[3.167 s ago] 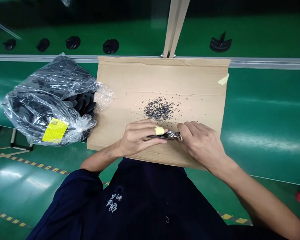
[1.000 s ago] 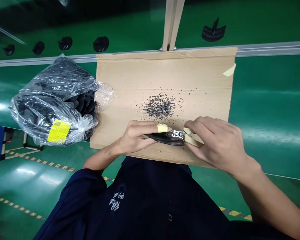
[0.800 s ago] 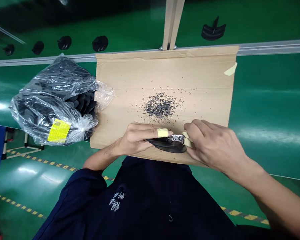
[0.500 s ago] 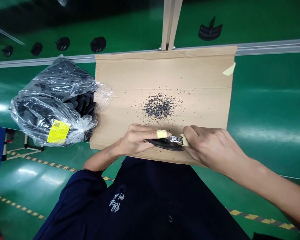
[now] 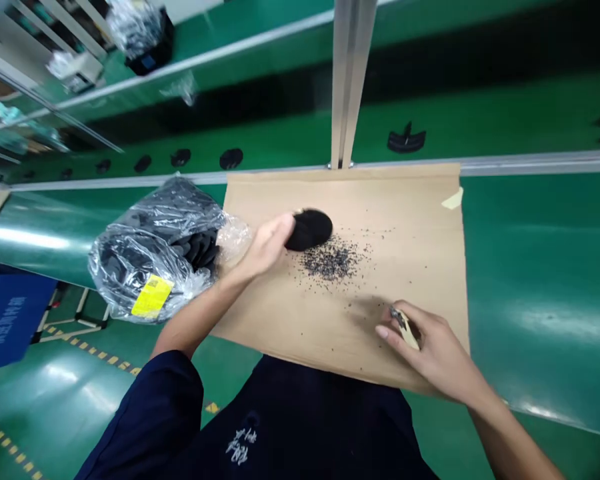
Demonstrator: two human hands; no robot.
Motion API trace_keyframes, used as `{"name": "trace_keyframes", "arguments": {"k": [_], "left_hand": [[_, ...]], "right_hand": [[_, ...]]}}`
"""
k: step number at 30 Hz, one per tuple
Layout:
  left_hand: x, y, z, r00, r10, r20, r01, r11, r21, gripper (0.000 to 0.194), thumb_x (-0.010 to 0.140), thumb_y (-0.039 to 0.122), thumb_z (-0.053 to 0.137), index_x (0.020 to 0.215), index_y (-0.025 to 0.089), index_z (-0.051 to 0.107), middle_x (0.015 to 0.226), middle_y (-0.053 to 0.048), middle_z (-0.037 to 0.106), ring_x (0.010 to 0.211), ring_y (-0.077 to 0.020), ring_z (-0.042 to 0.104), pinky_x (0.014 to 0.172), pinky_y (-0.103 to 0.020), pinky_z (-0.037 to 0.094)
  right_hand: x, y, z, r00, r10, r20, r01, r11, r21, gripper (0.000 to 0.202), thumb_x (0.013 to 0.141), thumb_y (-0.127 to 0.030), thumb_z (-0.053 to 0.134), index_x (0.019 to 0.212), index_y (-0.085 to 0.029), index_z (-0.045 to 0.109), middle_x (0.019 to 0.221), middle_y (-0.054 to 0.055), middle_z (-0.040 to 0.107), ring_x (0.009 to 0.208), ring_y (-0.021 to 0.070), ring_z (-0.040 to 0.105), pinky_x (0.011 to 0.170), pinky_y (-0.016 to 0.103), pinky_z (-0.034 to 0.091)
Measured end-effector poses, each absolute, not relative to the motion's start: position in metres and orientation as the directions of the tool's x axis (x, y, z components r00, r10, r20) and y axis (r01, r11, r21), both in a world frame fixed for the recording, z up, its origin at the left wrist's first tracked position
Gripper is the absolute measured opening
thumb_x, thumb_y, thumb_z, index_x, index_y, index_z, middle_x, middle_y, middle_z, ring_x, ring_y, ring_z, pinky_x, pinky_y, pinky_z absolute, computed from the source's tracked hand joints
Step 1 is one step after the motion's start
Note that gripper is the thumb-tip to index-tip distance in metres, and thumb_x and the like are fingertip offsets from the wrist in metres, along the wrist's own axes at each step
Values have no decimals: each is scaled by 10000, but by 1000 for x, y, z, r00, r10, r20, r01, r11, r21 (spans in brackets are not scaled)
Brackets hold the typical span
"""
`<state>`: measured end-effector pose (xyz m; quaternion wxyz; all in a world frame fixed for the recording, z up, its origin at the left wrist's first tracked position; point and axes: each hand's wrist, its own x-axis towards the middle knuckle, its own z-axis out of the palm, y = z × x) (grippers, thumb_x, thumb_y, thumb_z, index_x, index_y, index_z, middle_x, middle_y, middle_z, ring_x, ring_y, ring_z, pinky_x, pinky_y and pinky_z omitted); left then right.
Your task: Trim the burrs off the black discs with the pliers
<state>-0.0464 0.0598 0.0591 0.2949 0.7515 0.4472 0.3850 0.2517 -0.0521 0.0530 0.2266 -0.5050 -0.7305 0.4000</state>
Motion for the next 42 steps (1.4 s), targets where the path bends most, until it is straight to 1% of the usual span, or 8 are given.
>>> {"name": "trace_keyframes", "arguments": {"k": [3, 8, 13, 19, 23, 32, 38, 42], "left_hand": [[-58, 146, 57, 188, 908, 374, 606, -407, 684, 701, 1045, 633, 195, 1025, 137, 689, 933, -109, 708, 924, -206, 676, 885, -362, 548], [-48, 232, 69, 275, 960, 48, 955, -278, 99, 436, 1056, 394, 408, 1311, 88, 586, 1307, -219, 631, 1217, -314, 590, 1076, -479, 450], [-22, 224, 88, 359, 930, -73, 932, -361, -19, 314, 987, 363, 503, 1080, 145, 709, 1166, -187, 687, 1159, -349, 631, 1006, -477, 495], [84, 208, 95, 721, 670, -176, 693, -705, 151, 388, 1050, 382, 384, 972, 185, 710, 1029, -95, 732, 999, -252, 677, 902, -363, 530], [161, 238, 78, 534, 842, -77, 834, -510, 211, 303, 999, 214, 517, 1276, 158, 626, 1306, -161, 652, 1290, -306, 573, 1084, -446, 468], [158, 252, 68, 348, 933, 89, 776, -340, 531, 154, 969, 162, 598, 1096, 151, 685, 1071, -97, 713, 1064, -212, 696, 954, -358, 566], [105, 139, 64, 549, 758, 353, 183, -521, 834, 472, 1016, 265, 519, 1475, 179, 449, 997, -49, 682, 766, -101, 702, 743, -232, 596], [45, 35, 54, 671, 639, 376, 89, -573, 815, 428, 1030, 372, 530, 1399, 156, 552, 1013, -89, 711, 909, -151, 726, 845, -276, 617]], "right_hand": [[254, -59, 42, -312, 950, -28, 545, 155, -824, 255, 977, -446, 563, 839, -232, 552, 604, -26, 552, 517, 156, 518, 504, 285, 421], [267, -79, 28, -132, 989, 74, 545, 135, -828, 219, 962, -423, 588, 853, -234, 571, 676, 1, 610, 570, 173, 561, 547, 301, 468], [294, -111, 16, 92, 991, 98, 526, 35, -850, 225, 952, -433, 598, 855, -230, 605, 709, 5, 626, 585, 151, 580, 552, 260, 465], [312, -114, 6, 203, 975, 85, 485, -25, -874, 201, 929, -419, 625, 862, -229, 619, 670, -22, 619, 560, 137, 574, 561, 243, 456], [301, -94, 14, 113, 989, 92, 490, 25, -872, 192, 935, -399, 603, 861, -222, 614, 682, -15, 614, 572, 140, 565, 564, 252, 444], [279, -87, 31, 32, 992, 122, 444, 95, -891, 204, 919, -415, 636, 875, -216, 631, 711, -6, 601, 619, 148, 544, 614, 269, 438], [256, -68, 34, 181, 980, -84, -119, -63, -991, 409, 861, -609, 672, 981, -219, 677, 870, 47, 694, 650, 156, 543, 646, 307, 474], [214, -55, 34, -119, 942, -313, -467, -331, -820, 396, 782, -584, 767, 946, -232, 687, 776, 23, 664, 624, 156, 543, 592, 302, 471]]}}
